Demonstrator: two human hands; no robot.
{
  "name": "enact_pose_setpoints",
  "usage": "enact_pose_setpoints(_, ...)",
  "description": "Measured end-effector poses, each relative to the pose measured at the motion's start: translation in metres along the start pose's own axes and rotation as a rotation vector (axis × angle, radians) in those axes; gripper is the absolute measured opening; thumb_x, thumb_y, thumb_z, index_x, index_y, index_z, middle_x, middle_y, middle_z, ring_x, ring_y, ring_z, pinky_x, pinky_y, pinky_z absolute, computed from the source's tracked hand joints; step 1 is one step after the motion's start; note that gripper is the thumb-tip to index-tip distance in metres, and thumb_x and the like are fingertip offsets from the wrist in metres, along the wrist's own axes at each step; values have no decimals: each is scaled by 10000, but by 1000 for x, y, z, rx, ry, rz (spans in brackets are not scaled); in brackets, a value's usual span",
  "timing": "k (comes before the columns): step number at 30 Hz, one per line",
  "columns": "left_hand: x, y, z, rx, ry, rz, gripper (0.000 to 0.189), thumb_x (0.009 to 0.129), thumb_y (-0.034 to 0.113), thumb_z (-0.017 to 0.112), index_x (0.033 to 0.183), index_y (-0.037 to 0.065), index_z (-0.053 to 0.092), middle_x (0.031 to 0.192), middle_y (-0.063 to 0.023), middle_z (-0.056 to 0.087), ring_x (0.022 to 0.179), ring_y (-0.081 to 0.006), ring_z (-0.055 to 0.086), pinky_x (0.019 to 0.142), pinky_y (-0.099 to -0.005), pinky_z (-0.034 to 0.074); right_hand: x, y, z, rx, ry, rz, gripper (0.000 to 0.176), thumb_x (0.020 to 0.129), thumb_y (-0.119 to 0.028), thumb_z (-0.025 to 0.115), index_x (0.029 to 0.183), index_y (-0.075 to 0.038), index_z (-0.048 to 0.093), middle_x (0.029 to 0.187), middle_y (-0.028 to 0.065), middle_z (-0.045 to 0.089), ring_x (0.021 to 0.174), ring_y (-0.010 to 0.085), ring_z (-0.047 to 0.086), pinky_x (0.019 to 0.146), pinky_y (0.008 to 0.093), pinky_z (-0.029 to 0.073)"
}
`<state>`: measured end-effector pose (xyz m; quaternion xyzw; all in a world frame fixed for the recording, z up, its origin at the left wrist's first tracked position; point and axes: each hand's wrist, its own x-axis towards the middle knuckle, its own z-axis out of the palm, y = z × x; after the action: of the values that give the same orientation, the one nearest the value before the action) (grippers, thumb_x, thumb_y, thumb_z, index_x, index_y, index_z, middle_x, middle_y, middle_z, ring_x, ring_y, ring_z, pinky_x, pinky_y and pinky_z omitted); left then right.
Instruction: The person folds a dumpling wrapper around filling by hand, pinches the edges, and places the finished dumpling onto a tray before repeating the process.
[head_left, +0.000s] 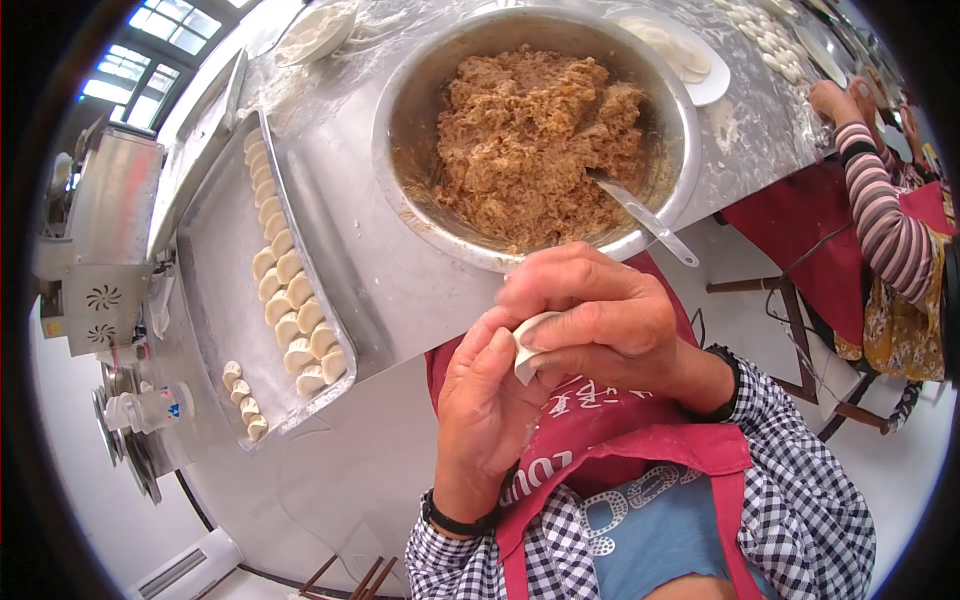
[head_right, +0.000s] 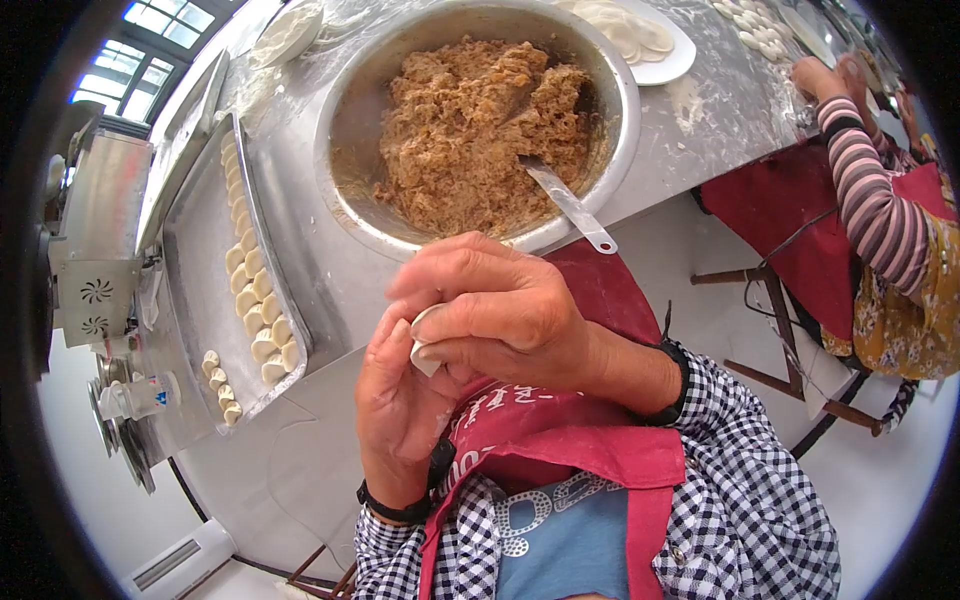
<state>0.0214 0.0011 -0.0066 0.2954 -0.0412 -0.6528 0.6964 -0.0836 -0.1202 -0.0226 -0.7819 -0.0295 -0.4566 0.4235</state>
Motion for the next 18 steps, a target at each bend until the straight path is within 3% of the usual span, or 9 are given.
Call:
enact_pose_setpoints(2, 0, 2, 3, -19, -9, -1, 331, 936, 158, 420, 1229, 5, 432, 1202, -114, 491, 1087, -184, 500, 897, -344, 439, 5, -10, 3, 36, 86, 166, 206, 701, -99, 695, 856, 13, 618, 1010, 164, 616, 950, 326, 577, 778, 392, 477)
enact_pose_setpoints(8, -4, 3, 11, -52, 41, -1, 332, 939, 153, 410, 1244, 23, 421, 1219, -87, 473, 1095, -173, 485, 890, -336, 438, 3, -7, -1, -85, -43, 48, 194, 767, -124, 627, 886, 29, 630, 1051, 155, 610, 999, 320, 564, 837, 405, 464)
enact_pose_setpoints(15, -1, 4, 3, -58, 47, -31, 353, 936, 166, 413, 1257, 21, 407, 1212, -84, 473, 1088, -180, 491, 882, -341, 447, 4, -7, 3, -123, -37, 73, 230, 775, -162, 630, 887, 40, 626, 1069, 159, 604, 1007, 328, 559, 846, 417, 457)
enact_pose_setpoints(18, -1, 5, -1, -92, 10, -63, 358, 934, 171, 412, 1253, 7, 405, 1217, -101, 468, 1091, -191, 495, 884, -347, 452, 3, -5, 5, -49, 64, 118, 266, 780, -201, 626, 893, 40, 625, 1071, 159, 605, 1016, 335, 553, 843, 418, 456)
